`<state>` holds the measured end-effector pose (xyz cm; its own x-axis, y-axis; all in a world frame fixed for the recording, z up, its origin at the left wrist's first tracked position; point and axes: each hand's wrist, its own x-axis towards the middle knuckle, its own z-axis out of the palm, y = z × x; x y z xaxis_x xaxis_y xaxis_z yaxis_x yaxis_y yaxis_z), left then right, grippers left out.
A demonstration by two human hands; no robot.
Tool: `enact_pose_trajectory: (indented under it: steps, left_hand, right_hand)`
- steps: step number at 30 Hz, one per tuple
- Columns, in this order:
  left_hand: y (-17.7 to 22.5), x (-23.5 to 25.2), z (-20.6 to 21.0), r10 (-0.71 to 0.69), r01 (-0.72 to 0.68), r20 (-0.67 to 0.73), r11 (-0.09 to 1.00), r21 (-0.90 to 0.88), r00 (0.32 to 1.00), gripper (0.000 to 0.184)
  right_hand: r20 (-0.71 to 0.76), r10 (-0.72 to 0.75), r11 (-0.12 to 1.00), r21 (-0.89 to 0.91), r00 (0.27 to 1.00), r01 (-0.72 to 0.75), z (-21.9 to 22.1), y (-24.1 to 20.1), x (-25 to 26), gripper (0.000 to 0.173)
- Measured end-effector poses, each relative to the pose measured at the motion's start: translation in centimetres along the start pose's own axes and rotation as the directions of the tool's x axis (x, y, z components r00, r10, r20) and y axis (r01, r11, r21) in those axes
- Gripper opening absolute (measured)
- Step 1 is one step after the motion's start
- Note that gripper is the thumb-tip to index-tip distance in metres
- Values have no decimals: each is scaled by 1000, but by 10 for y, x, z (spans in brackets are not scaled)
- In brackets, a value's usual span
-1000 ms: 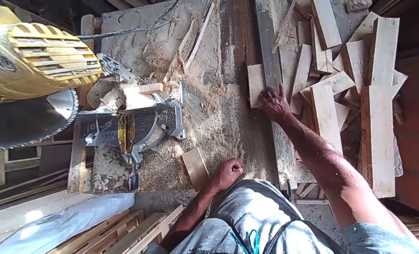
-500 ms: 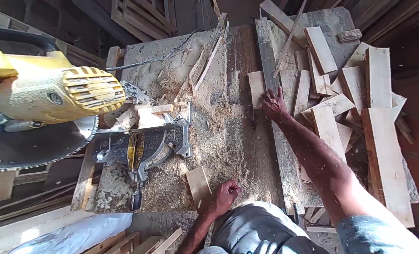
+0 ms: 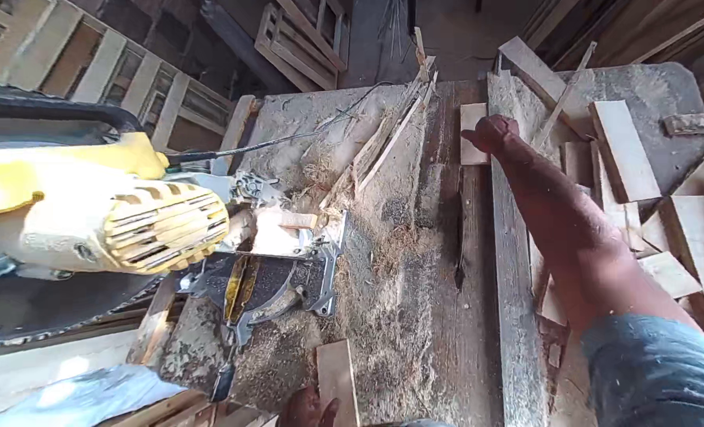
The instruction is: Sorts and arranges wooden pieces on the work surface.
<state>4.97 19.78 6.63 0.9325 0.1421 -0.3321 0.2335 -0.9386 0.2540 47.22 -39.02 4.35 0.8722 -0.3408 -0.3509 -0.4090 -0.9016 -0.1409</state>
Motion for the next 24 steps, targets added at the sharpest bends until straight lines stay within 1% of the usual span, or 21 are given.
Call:
enact_pose_trajectory:
  steps: [2,3,5,7,10,11,12,13,14,15,16,17,18,19,20,22,23,24]
  left_hand:
    - [3,7,14,-68,64,60,995,71,996,98]
    - [8,12,21,-116,106,95,989,103,989,110]
    - [19,19,27,-193,171,123,970,172,974,124]
    - [26,23,28,-220,195,118,962,190,968,124]
    - [28,19,28,-216,194,130,968,161,968,116]
    - [24,19,25,-203,190,153,977,94,967,114]
    - [17,19,19,-188,197,186,980,-28,964,112]
    - [10,20,13,-176,214,199,958,-191,964,108]
    - [6,24,9,-168,231,194,900,-371,966,98]
    - [7,26,3,-154,246,205,781,-574,966,87]
    - [10,27,-1,-124,258,231,602,-755,965,80]
    - [11,23,-5,-75,264,256,397,-879,964,79]
    - [9,16,-7,-17,267,270,221,-938,963,82]
    - [9,15,-7,57,259,266,101,-961,962,85]
    - [13,20,-5,141,248,250,27,-968,958,88]
    - [32,24,1,308,261,223,-89,-961,925,86]
    - [46,21,4,370,268,205,-128,-955,906,85]
    - [57,15,7,414,265,185,-145,-953,891,85]
  right_hand:
    - [-7,81,996,-39,997,-81,9,-15,14,87]
    - [-9,102,993,-62,995,-102,13,-22,20,89]
    - [-7,120,992,-24,993,-120,15,-26,21,83]
    - [-27,135,984,125,991,-130,5,-18,12,66]
    - [-40,200,911,375,979,-171,-17,15,-10,43]
    - [-56,213,883,439,976,-167,-22,32,-23,40]
    - [-94,215,854,502,972,-140,-22,53,-40,38]
    - [-147,209,834,543,967,-97,-21,71,-69,35]
    - [-188,198,824,564,962,-60,-22,84,-107,32]
    - [-212,179,822,569,961,-28,-22,91,-150,32]
    - [-223,151,822,570,963,3,-16,91,-194,32]
    - [-221,103,811,583,970,46,-2,87,-240,34]
    - [-194,44,799,595,980,82,16,78,-291,36]
    - [-191,-19,768,626,981,137,34,62,-339,37]
    - [-211,-83,707,677,974,207,52,41,-384,35]
    - [-232,-200,559,771,952,305,88,-3,-462,30]
    - [-231,-260,529,778,937,339,104,-24,-490,29]
    - [-229,-313,543,753,922,371,119,-42,-513,29]
